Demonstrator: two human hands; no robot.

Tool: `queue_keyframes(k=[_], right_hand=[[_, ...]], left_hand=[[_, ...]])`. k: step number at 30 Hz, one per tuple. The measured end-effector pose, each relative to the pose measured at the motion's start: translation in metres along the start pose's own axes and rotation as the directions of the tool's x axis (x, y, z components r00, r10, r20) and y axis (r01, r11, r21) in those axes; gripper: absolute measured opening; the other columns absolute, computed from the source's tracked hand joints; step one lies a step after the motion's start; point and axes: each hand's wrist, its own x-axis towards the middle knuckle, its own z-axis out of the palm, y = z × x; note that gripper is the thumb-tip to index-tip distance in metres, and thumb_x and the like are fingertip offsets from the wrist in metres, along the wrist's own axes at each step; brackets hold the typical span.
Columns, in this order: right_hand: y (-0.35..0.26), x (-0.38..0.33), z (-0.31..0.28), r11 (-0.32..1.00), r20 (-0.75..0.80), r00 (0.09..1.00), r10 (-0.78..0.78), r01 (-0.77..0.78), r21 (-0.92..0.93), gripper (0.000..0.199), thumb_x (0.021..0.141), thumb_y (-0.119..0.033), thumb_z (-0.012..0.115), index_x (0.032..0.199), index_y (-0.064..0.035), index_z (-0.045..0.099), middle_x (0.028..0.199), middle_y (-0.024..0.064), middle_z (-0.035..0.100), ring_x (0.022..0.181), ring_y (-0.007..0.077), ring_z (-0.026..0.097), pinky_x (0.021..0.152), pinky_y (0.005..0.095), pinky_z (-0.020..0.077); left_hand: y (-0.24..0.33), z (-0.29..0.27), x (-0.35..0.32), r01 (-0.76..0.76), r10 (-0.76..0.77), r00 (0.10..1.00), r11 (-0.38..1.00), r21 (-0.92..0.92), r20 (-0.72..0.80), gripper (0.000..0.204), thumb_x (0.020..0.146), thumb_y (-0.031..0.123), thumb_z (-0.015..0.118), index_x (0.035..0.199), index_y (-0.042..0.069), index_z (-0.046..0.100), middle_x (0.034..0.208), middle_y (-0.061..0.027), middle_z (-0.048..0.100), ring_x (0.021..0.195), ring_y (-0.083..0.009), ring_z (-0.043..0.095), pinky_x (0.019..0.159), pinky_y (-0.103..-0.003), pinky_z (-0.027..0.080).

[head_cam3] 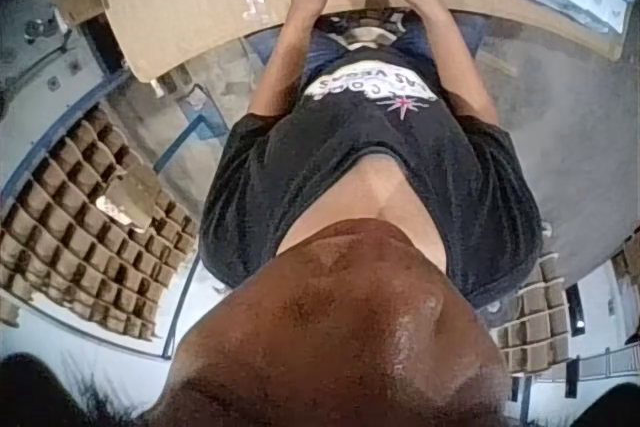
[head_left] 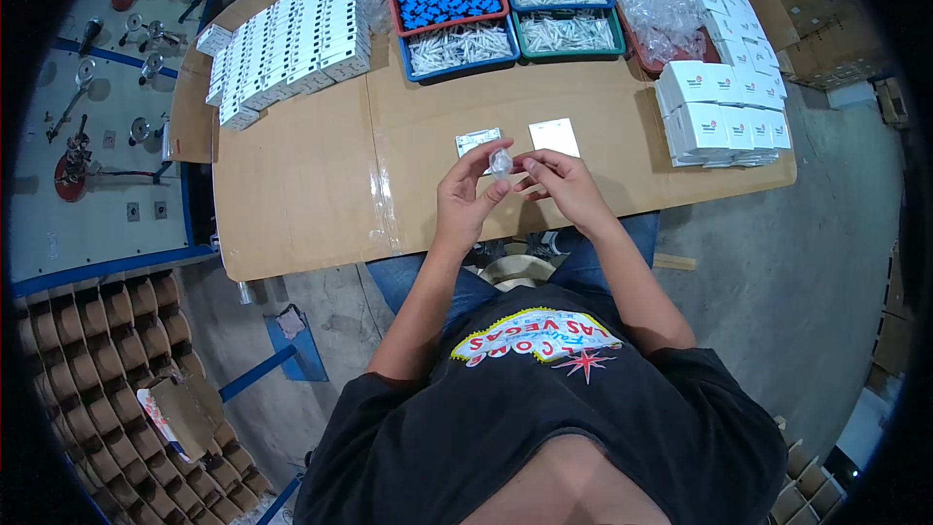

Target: The person assembles small electrical components by inserting blue plastic pieces and white pins into white rectangular boxes. They handle the boxes one at a time, rotate them to align parts, and place the finished units into a stack on the table.

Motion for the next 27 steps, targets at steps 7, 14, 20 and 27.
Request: queue_keyframes(k=[7, 14, 20, 27], right_hand=[[0.024, 0.011, -0.016, 0.987, -0.028, 0.999, 0.017, -0.021, -0.159, 0.023, 0.106, -0.019, 0.059, 0.119, -0.0031, 0.070, 0.111, 0.0044, 0.074, 0.090, 0.0113, 0.070, 0.077, 0.0262, 0.0547], [0.041, 0.026, -0.023, 0.965, -0.057, 0.998, 0.028, -0.042, -0.261, 0.022, 0.105, -0.017, 0.060, 0.116, -0.0002, 0.070, 0.108, 0.0063, 0.074, 0.090, 0.0148, 0.072, 0.079, 0.0293, 0.0561], [0.041, 0.071, -0.037, 0.896, -0.105, 0.990, -0.097, 0.041, -0.441, 0.027, 0.101, -0.019, 0.065, 0.117, 0.0024, 0.070, 0.102, 0.0097, 0.075, 0.091, 0.0171, 0.073, 0.081, 0.0308, 0.0566], [0.011, 0.174, -0.023, 0.628, -0.008, 0.918, -0.396, 0.265, -0.732, 0.025, 0.096, -0.018, 0.068, 0.116, -0.0039, 0.072, 0.097, 0.0140, 0.075, 0.088, 0.0256, 0.073, 0.079, 0.0360, 0.0561]], left_hand=[[-0.050, -0.048, 0.004, 0.121, 0.028, 0.959, 0.858, 0.499, -0.282, 0.037, 0.092, 0.013, 0.078, 0.126, 0.002, 0.066, 0.117, -0.0111, 0.072, 0.110, -0.0204, 0.067, 0.098, -0.036, 0.051], [-0.097, -0.104, 0.006, 0.106, 0.213, 0.916, 0.688, 0.718, -0.339, 0.040, 0.090, 0.021, 0.079, 0.122, 0.002, 0.067, 0.107, -0.0129, 0.071, 0.100, -0.0274, 0.068, 0.091, -0.039, 0.052], [-0.109, -0.108, 0.003, 0.118, 0.286, 0.901, 0.563, 0.818, -0.327, 0.041, 0.090, 0.028, 0.079, 0.121, 0.004, 0.067, 0.107, -0.0122, 0.070, 0.100, -0.0293, 0.066, 0.091, -0.042, 0.051], [-0.105, -0.106, 0.005, 0.153, 0.288, 0.898, 0.507, 0.848, -0.334, 0.043, 0.089, 0.027, 0.080, 0.121, 0.003, 0.066, 0.106, -0.0134, 0.070, 0.099, -0.0291, 0.066, 0.091, -0.042, 0.051]])
